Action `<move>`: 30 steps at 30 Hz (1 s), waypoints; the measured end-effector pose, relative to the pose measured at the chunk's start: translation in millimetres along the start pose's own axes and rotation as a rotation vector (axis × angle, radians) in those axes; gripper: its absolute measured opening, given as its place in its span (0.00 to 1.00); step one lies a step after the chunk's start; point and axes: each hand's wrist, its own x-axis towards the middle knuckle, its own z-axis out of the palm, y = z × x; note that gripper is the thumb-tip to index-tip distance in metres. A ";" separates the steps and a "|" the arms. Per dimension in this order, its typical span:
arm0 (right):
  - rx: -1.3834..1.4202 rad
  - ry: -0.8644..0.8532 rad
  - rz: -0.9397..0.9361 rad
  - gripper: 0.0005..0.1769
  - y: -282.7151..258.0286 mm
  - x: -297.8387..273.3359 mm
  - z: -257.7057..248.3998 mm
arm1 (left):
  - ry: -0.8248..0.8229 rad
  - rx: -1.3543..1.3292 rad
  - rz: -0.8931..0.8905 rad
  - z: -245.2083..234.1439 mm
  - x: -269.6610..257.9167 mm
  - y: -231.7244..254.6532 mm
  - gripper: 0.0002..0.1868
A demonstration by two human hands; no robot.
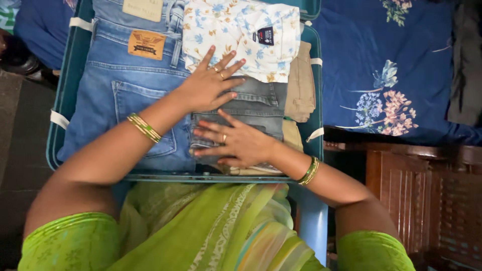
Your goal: The person places folded clothes including jeans and a patterned shirt into a suitcase, smoothing them down and organizing the layers by hand.
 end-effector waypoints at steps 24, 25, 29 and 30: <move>-0.173 1.006 0.966 0.04 82.6 -68.3 -6.0 | 0.035 0.052 0.110 -11.4 10.1 12.1 0.26; -0.175 1.007 0.974 0.04 94.6 -80.4 -5.0 | 0.039 0.020 0.154 -5.7 17.6 19.8 0.29; 0.014 0.829 1.186 0.17 138.4 -112.3 26.8 | 0.041 -0.074 0.283 28.7 50.8 57.5 0.40; 0.160 0.735 1.217 0.21 147.8 -113.8 39.4 | 0.043 -0.072 0.279 36.1 53.9 64.8 0.40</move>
